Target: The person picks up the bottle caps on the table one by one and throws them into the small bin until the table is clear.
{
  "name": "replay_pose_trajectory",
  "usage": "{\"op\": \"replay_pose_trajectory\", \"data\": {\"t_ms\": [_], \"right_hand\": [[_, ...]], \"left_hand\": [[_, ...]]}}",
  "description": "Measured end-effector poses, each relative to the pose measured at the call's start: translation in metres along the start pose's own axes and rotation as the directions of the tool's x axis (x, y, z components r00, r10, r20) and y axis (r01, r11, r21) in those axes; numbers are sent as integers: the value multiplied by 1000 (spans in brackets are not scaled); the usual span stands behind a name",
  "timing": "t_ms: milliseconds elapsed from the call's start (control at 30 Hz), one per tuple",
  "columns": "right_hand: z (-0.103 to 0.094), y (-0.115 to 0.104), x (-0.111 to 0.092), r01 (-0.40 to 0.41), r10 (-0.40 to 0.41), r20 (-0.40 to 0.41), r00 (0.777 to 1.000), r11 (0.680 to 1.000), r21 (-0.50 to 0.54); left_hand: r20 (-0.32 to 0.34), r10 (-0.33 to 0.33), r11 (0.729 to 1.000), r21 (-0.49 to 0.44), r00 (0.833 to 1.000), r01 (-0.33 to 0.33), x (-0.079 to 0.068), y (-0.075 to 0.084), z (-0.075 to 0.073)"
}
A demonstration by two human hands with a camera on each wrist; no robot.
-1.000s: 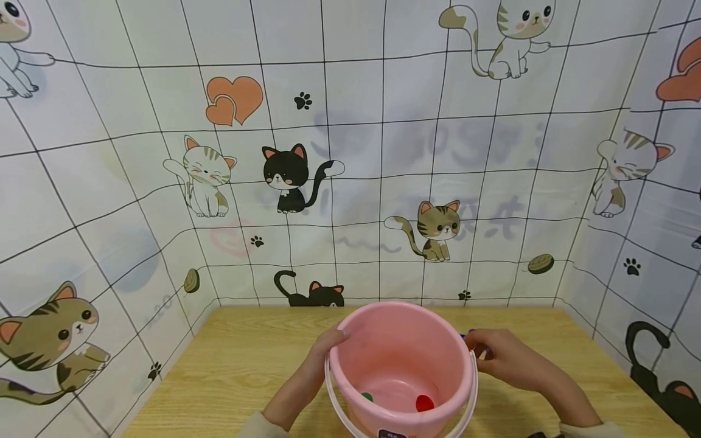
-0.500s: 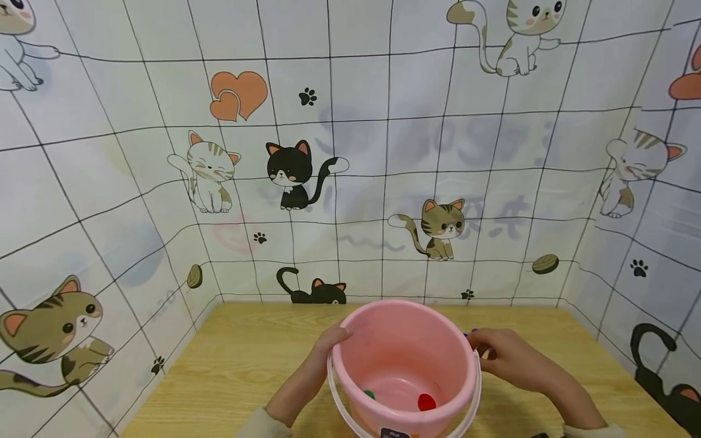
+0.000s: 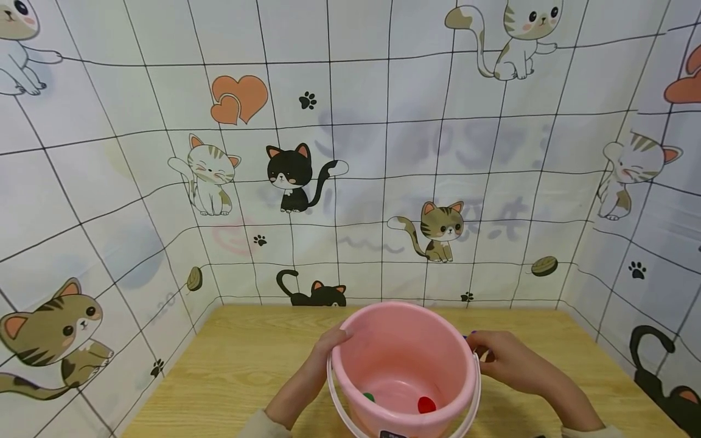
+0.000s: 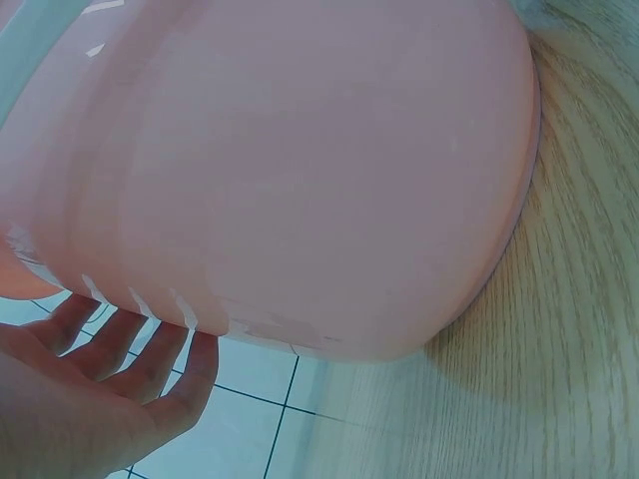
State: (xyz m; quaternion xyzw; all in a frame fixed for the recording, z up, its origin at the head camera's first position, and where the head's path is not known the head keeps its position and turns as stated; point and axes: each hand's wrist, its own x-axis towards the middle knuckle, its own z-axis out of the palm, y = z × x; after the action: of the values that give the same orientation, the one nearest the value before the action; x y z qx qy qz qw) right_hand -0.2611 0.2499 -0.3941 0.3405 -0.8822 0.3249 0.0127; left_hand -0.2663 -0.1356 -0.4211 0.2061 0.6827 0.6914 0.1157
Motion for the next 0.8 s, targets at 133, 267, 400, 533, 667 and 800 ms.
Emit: {"op": "replay_pose_trajectory", "data": {"t_ms": [133,267,400,533,667,800], "right_hand": [[1,0,0,17,-17,-5,1000,1000,-4],[1,1,0,18,-18,-7,1000,1000,-8],[0,2,-1,7,-7,-6,1000,1000,-15],[-1,0,-1,9,-9,-12,1000,1000,-24],[-1,0,0,37,-38,-27,999,999,-25],[1,0,-1,51,-52,-41,998,998,-24]], "left_hand": [[0,1,1000,-1,1000,-1,0,-1,0],[-1,3,1000,4,1000,-3,1,-2,0],[0,2,1000,11,1000,-2,1,-1,-1],[0,-2,1000,9,1000,2,1,0,-1],[-2,-3,1000,-1,1000,3,0,0,0],[-2,-13,1000,-9,1000,13,-1,-1,0]]}}
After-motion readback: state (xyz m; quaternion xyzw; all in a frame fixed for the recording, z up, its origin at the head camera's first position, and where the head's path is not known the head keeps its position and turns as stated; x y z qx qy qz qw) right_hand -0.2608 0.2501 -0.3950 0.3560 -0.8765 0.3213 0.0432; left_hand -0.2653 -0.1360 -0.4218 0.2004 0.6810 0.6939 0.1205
